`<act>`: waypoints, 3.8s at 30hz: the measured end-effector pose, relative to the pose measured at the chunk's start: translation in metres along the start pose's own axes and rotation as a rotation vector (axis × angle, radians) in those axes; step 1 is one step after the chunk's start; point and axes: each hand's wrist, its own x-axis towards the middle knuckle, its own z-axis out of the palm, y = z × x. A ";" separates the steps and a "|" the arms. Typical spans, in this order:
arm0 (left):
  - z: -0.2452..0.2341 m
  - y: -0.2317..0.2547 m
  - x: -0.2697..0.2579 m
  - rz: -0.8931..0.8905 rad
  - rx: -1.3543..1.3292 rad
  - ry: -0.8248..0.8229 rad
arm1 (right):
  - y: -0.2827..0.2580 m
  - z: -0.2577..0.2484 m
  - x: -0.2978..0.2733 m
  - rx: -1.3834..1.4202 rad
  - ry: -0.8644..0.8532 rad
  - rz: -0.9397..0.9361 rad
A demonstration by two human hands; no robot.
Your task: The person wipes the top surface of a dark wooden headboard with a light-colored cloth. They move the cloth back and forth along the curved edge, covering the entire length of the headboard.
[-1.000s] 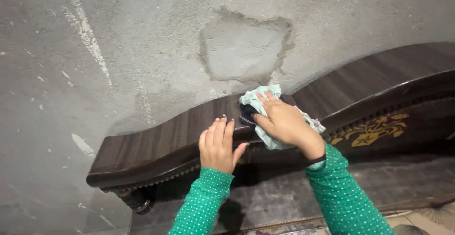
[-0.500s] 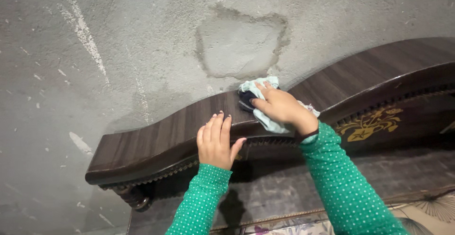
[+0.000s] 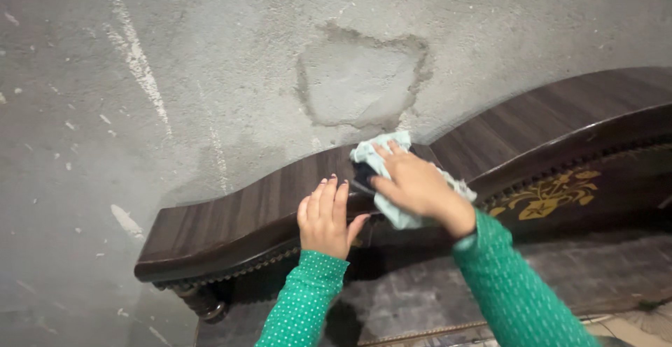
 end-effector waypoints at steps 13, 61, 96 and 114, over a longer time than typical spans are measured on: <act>-0.013 0.003 0.005 -0.032 -0.051 -0.104 | -0.044 0.028 -0.026 -0.284 0.132 -0.049; -0.012 0.002 0.004 -0.033 -0.057 -0.064 | -0.010 0.017 -0.037 -0.128 0.065 0.006; 0.056 0.087 0.106 -0.089 -0.045 -0.703 | 0.042 -0.022 -0.042 -0.398 0.512 0.076; 0.007 0.017 0.048 -0.380 0.126 -0.103 | 0.040 -0.017 -0.043 -0.482 0.576 0.008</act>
